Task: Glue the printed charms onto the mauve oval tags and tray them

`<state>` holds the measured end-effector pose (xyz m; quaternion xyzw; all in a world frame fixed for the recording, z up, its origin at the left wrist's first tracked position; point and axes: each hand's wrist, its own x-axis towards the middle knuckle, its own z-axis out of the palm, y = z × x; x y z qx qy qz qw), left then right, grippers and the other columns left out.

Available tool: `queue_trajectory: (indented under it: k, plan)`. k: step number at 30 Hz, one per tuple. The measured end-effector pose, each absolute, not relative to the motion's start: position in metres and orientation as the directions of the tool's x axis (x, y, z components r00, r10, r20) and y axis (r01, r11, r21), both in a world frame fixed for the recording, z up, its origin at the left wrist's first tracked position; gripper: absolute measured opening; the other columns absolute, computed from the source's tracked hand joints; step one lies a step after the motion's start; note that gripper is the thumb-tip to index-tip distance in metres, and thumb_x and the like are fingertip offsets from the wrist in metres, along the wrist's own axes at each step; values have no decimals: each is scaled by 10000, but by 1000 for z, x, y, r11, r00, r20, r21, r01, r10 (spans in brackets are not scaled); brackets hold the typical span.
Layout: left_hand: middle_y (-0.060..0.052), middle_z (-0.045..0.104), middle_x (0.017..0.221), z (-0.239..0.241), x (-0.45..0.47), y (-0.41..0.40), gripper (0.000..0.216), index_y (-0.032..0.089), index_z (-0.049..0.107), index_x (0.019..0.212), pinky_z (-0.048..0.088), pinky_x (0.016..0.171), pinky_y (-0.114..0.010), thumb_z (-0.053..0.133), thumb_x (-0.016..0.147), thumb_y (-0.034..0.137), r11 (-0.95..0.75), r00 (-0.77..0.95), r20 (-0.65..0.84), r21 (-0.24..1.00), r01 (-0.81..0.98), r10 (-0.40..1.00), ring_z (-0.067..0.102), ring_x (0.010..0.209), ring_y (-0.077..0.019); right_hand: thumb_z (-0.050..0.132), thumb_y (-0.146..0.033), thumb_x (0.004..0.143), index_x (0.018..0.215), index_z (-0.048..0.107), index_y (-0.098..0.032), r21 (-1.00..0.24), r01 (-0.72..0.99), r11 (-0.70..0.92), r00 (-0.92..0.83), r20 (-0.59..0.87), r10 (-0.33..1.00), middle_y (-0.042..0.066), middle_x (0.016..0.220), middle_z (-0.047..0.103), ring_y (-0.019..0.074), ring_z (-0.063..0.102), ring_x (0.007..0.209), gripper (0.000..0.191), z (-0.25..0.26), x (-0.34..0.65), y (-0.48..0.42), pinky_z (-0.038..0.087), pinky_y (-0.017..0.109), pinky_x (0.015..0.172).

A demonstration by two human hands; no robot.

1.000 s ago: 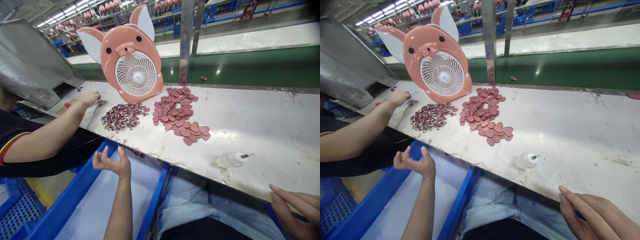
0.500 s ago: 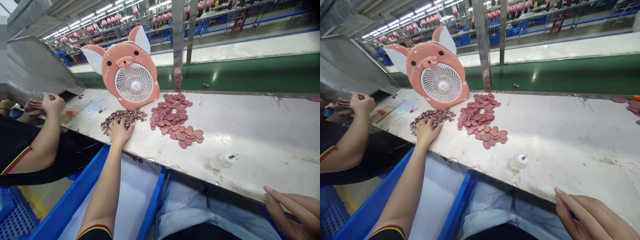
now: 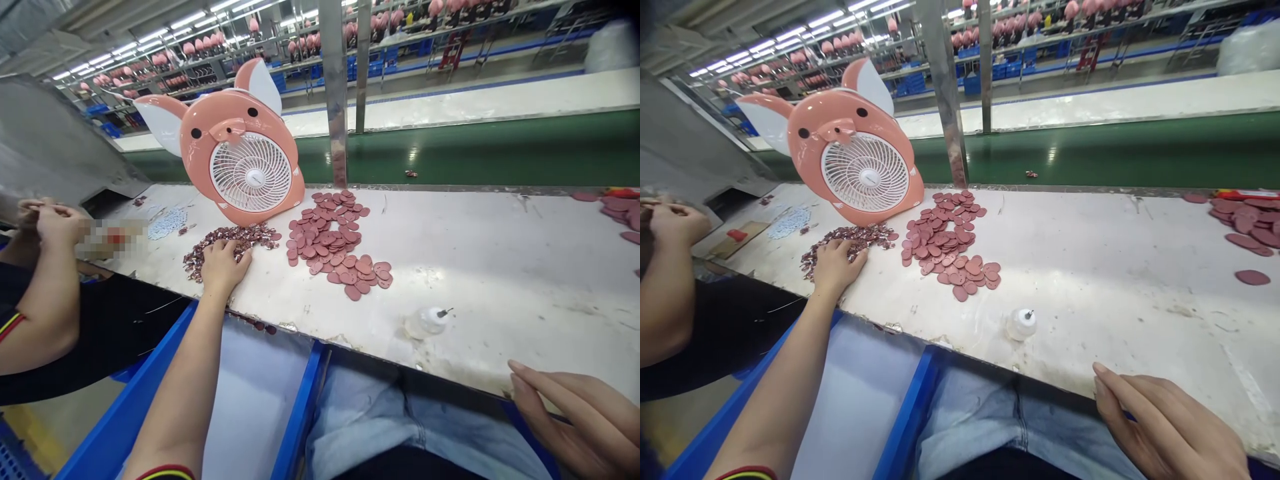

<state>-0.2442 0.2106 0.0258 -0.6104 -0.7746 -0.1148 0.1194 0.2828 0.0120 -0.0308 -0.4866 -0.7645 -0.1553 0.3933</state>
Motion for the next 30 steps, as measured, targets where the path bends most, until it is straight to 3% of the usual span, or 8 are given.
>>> queue_trajectory:
  k: [2,4,8,15,20,25,30]
  plan:
    - [-185,609,1297,26,-246,213,465,164,645,1225,411,1036,-501,422,938,454,218,-209,347,15,976,914,462,1251,-392,825,-147,786,1341,644,-230,-8,824,566,-360,764,535,5,752,765,150,707,586,589,-25,284,14,593,270,593]
    - [-205,625,1266,27,-247,215,478,128,637,1218,402,1040,-505,380,955,433,221,-207,364,3,975,908,468,1254,-392,823,-110,777,1384,608,-199,40,825,563,-384,771,508,11,733,754,158,697,575,649,-20,284,15,581,286,586]
    - [-223,650,1213,30,-247,219,479,109,646,1187,433,988,-525,359,959,419,239,-222,361,-4,971,906,497,1231,-405,830,-109,774,1319,655,-193,31,842,538,-354,785,508,18,752,753,161,699,603,579,-16,280,14,577,307,647]
    - [-159,622,1340,31,-243,218,487,218,685,1208,473,944,-546,385,954,506,222,-216,280,10,975,935,519,1221,-408,793,-81,806,1309,658,-196,-4,852,524,-322,785,530,-2,700,720,140,665,584,533,-12,274,10,546,287,619]
    - [-193,599,1335,30,-241,217,523,202,685,1187,477,920,-557,386,940,553,238,-243,277,52,970,930,509,1222,-431,779,-100,828,1285,670,-186,-38,849,527,-307,776,551,-5,709,714,142,654,595,477,-14,275,9,523,288,638]
    - [-217,615,1267,28,-242,219,429,162,670,1001,447,937,-537,391,946,483,269,-309,347,159,950,886,549,1186,-418,778,-79,816,1216,694,-194,-60,847,528,-298,769,566,-17,675,694,140,636,568,425,-13,272,9,504,285,623]
    - [-176,634,1086,38,-246,221,281,188,545,829,411,944,-514,446,938,427,280,-431,398,383,880,810,552,1159,-403,815,-57,771,1125,707,-141,-3,853,522,-329,774,542,-18,645,677,124,608,547,379,-3,268,13,483,280,619]
